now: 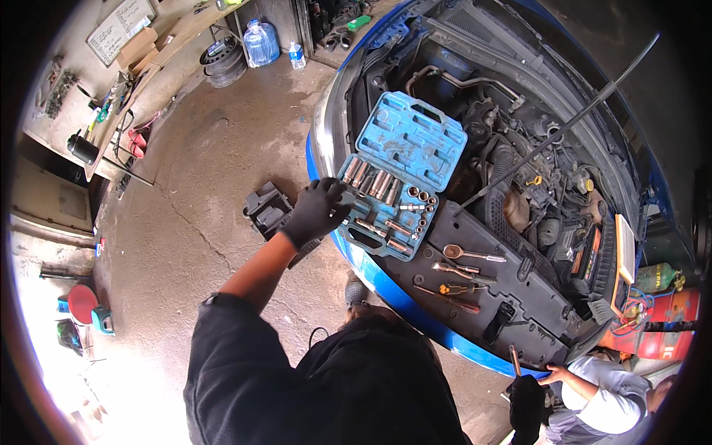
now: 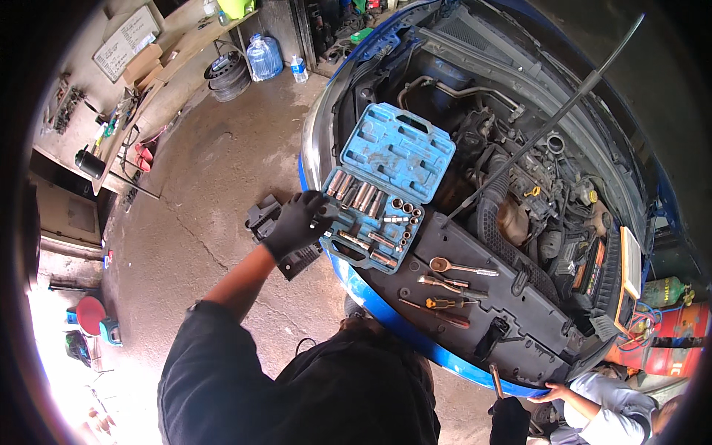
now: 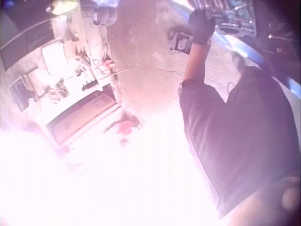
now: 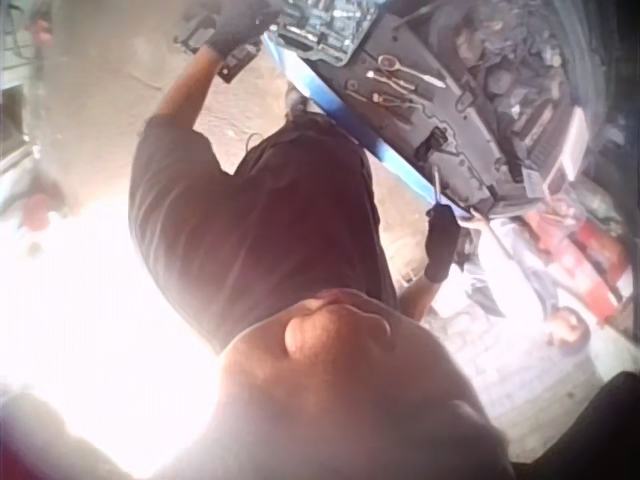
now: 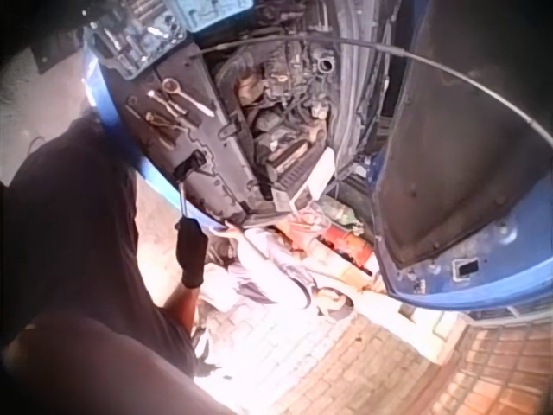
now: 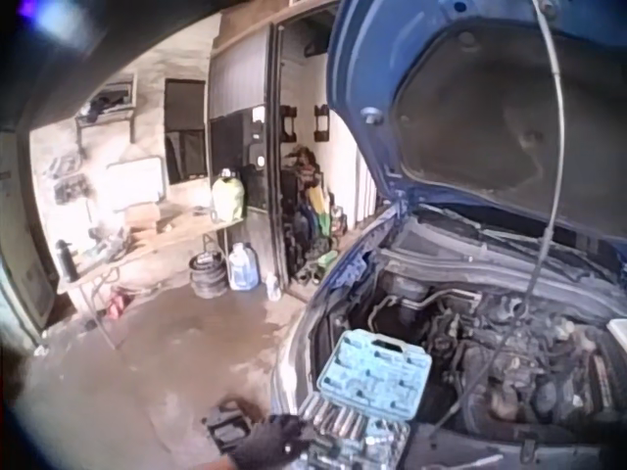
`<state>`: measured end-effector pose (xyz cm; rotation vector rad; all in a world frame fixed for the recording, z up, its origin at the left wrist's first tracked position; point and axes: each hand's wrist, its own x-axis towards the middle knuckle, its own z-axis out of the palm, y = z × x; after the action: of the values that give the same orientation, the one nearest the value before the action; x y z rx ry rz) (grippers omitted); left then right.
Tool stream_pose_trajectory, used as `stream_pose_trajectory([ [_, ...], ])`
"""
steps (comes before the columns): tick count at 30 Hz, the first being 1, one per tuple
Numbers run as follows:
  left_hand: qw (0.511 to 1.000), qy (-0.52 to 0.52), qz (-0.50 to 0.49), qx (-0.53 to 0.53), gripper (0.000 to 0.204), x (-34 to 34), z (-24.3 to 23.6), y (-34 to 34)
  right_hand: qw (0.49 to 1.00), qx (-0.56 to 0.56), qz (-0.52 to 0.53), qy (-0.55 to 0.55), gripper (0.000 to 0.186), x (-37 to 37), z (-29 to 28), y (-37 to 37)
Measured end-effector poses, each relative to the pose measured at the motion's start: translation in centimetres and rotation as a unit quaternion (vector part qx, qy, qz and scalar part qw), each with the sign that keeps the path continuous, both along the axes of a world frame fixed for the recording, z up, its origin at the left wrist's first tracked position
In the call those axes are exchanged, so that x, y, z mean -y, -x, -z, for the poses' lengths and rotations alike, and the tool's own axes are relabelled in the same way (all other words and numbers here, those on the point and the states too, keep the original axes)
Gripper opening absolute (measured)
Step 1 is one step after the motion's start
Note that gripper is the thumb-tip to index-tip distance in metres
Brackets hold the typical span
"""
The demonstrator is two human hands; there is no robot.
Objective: The person is using a socket wrench to work on components within a car's engine bay. They loosen or tighten bolts on the engine block while another person assists by holding parts.
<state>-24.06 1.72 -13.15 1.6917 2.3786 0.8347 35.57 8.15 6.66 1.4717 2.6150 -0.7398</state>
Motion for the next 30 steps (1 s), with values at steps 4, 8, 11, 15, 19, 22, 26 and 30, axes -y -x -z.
stream_pose_trajectory([
  [4,0.992,0.052,-0.023,-0.113,0.061,4.3,0.1,-1.7,0.971,0.080,-0.180,-0.136,0.005,-0.7,1.2,0.1],
  [8,0.977,0.083,-0.183,-0.073,0.077,4.2,1.5,-4.5,0.962,0.066,-0.214,-0.153,0.014,-0.8,1.4,2.2],
  [11,0.967,0.025,-0.254,-0.024,0.080,2.8,2.6,-6.6,0.983,0.030,-0.174,-0.056,0.019,-0.9,1.2,3.6],
  [15,0.945,0.019,-0.327,0.007,0.081,1.9,2.7,-8.5,0.962,-0.004,-0.232,-0.144,0.022,-0.3,1.7,5.3],
  [19,0.949,0.048,-0.312,0.001,0.076,1.9,2.7,-7.9,0.983,-0.004,-0.178,-0.042,0.017,-0.1,1.5,6.1],
  [22,0.953,0.068,-0.294,0.002,0.068,1.6,1.7,-6.7,0.995,-0.035,-0.047,0.086,0.005,0.0,1.1,7.5],
  [26,0.954,0.078,-0.287,0.025,0.059,0.9,1.0,-6.1,0.994,-0.092,-0.040,0.043,0.020,0.1,1.7,8.7],
  [30,0.958,0.083,-0.273,0.039,0.056,1.0,0.4,-5.9,0.994,-0.100,-0.035,0.038,0.020,0.2,1.7,9.1],
])
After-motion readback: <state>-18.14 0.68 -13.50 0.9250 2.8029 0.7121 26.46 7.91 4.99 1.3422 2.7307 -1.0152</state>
